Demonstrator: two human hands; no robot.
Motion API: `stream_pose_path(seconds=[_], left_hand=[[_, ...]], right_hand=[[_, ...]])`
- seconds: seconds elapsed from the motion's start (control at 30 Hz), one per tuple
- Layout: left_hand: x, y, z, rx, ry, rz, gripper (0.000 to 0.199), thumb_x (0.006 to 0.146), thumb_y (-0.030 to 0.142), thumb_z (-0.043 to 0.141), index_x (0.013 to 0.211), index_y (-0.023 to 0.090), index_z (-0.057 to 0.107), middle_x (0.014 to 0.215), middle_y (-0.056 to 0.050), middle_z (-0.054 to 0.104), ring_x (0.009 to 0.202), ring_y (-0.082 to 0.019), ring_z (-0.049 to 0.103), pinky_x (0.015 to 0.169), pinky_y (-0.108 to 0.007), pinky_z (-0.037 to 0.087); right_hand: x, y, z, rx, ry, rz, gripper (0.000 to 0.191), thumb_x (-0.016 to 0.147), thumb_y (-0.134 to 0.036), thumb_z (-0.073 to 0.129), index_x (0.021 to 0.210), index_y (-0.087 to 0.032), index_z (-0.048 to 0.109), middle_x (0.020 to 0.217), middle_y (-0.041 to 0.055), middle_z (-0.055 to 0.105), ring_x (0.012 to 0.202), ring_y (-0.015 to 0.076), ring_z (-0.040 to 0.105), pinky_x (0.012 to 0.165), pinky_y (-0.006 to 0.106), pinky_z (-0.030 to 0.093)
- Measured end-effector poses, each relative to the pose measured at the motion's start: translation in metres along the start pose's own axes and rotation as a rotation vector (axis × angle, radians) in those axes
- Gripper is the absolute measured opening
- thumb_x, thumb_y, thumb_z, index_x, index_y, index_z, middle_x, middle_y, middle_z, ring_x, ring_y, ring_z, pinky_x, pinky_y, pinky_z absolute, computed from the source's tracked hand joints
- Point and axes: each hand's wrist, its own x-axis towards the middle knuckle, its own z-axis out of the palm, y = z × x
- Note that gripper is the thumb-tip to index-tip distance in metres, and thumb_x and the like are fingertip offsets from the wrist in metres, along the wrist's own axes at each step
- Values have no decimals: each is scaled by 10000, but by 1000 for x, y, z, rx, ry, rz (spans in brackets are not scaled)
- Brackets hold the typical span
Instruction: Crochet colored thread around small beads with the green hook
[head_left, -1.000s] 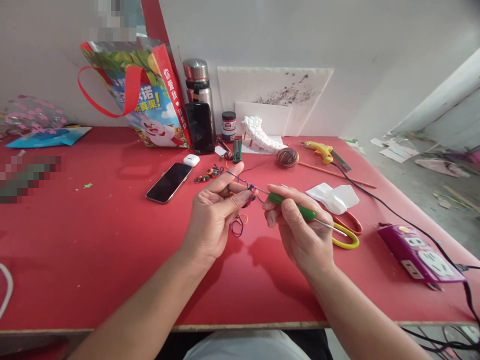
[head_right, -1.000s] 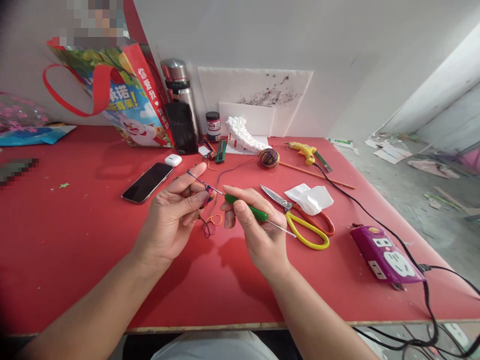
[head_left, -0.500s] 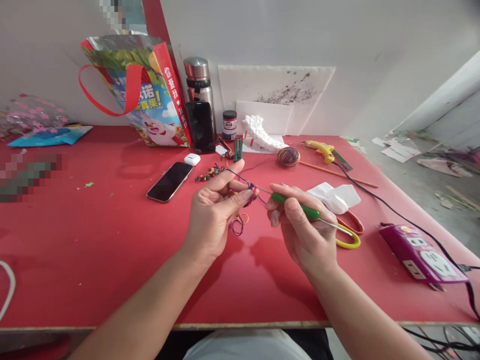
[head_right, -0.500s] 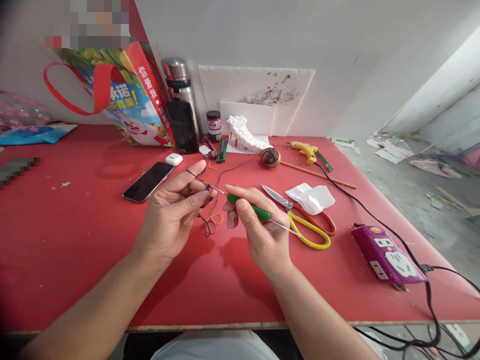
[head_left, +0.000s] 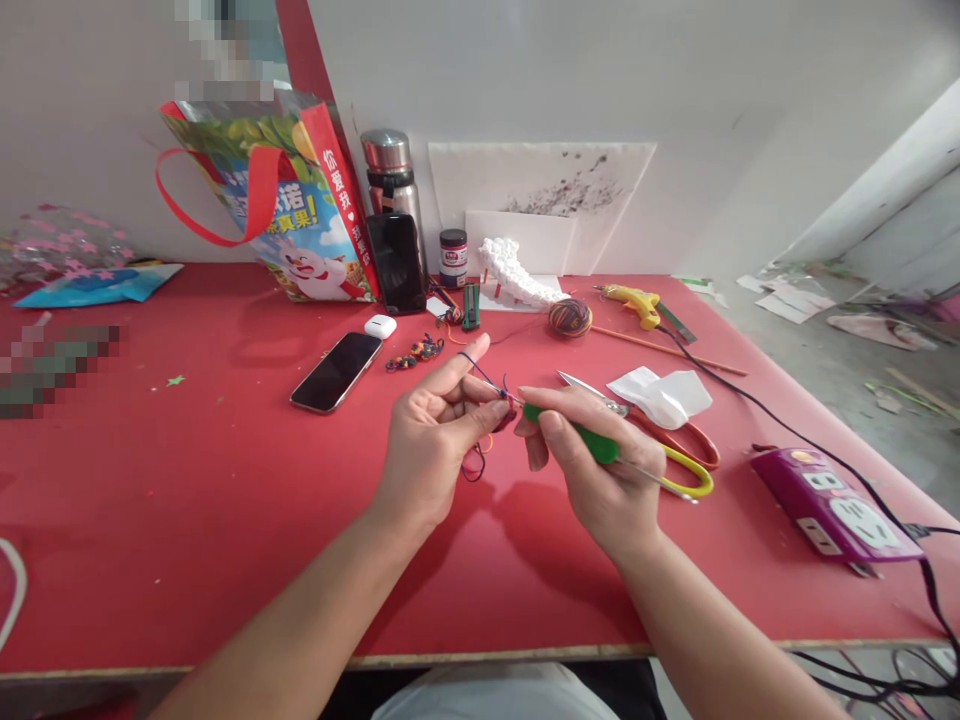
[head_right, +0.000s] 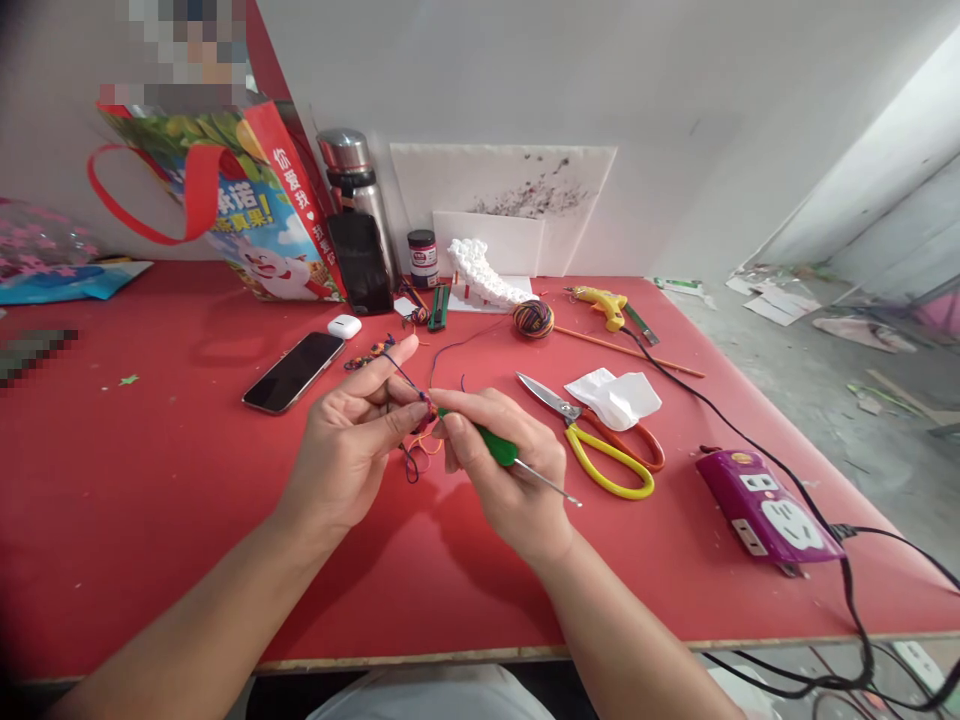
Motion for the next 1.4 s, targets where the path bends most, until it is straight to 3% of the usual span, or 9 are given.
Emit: stream_pose_path(seconds=[0.13,0.3,0.43,0.53,0.7,0.97,1.4], left_hand=[[-5,-1,6,-59,14,-83,658,695,201,972,1336,241,826,741,33,692,625,-82,577,530,-188,442],[-5,1,6,-170,-35,-188,644,693,223,984,1319,244,834,695,71,627,447,1,277,433,-193,275],[0,5,1,-186,-45,-154,581,639,180,1006,1203,237,876,690,64,624,465,-4,330,418,-181,265],[2,8,0,-168,-47,-115,518,620,147,1002,1120,226,895,667,48,653,497,-29,406,427,-176,337],[3,12,-2,-143,-58,-130,587,621,182,1016,1190,223,878,682,37,698,497,-52,478,384,-170,345],[5,14,-4,-185,-24,-123,493,639,84,983,1113,182,891,687,1,733,617,-88,632,513,-167,467],[6,15,-4,-130,-4,-37,532,602,158,1028,1109,262,907,689,11,747,588,-62,605,481,-139,407]], right_hand=[[-3,6,5,-257,-19,-240,448,1025,-84,663,1385,-316,794,982,62,777,777,166,720,675,309,613],[-6,9,7,-363,-17,-361,543,1047,-110,633,1535,-343,689,1070,88,775,837,201,737,710,339,640],[-4,5,2,-270,-43,-272,462,1058,-161,666,1482,-329,736,1012,73,780,809,193,741,707,330,635],[-2,4,-1,-180,-45,-169,378,1067,-195,672,1404,-319,790,974,66,767,769,181,726,681,333,616],[0,6,-4,-7,-85,-100,364,1051,-171,695,1358,-323,818,889,44,711,728,162,662,634,326,554],[0,9,-7,36,-63,-57,301,1046,-217,717,1298,-319,848,833,37,671,733,179,635,651,355,545],[-1,11,-9,25,-49,-77,350,1056,-165,692,1328,-333,835,850,29,659,731,159,598,632,331,490]])
